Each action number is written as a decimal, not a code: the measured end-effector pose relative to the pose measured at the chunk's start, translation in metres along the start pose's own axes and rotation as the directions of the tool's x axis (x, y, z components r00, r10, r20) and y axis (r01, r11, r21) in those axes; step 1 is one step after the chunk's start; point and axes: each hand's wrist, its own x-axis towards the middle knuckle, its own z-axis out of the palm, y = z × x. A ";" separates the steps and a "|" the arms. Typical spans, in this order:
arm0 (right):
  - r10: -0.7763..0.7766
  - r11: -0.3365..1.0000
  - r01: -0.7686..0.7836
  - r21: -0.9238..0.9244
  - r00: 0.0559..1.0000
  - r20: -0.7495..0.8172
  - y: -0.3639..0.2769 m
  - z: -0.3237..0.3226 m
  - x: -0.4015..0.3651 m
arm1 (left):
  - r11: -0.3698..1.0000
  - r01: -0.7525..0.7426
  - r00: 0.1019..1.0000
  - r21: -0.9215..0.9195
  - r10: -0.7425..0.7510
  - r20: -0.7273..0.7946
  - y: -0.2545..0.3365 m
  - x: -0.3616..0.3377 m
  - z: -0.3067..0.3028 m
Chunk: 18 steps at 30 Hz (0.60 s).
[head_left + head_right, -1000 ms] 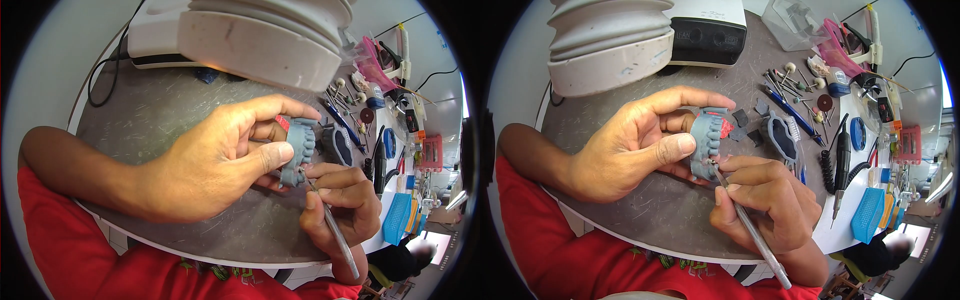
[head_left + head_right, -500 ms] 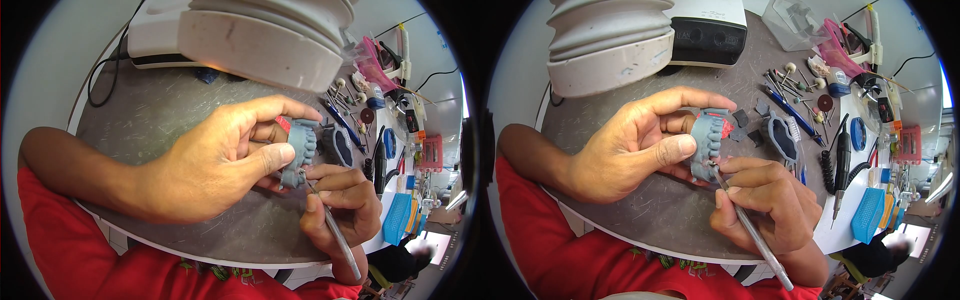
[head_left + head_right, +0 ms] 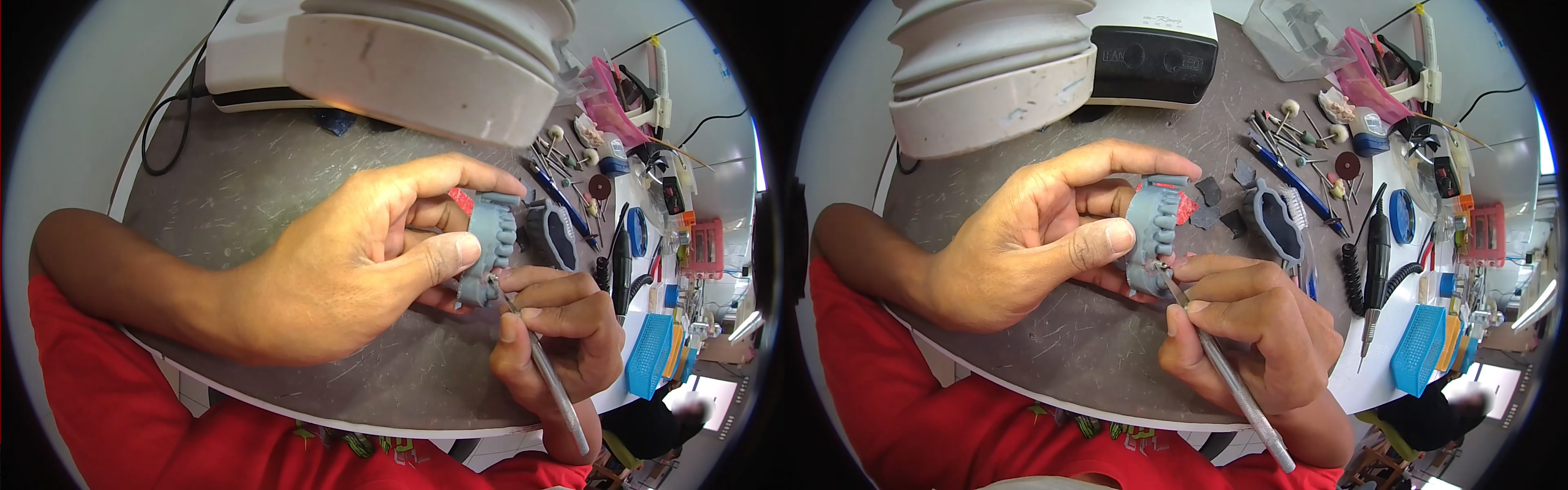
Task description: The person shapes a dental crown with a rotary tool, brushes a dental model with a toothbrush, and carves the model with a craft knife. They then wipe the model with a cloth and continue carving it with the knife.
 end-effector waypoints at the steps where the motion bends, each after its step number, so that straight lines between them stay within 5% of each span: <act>1: -0.010 1.000 0.010 -0.002 1.000 0.008 0.000 0.000 0.000 | 1.000 0.000 1.000 0.000 0.000 0.000 0.000 0.000 0.000; 18: 0.009 1.000 -0.009 0.016 1.000 -0.004 -0.001 0.001 0.000 | 1.000 -0.001 1.000 0.004 0.001 0.005 0.000 0.000 0.000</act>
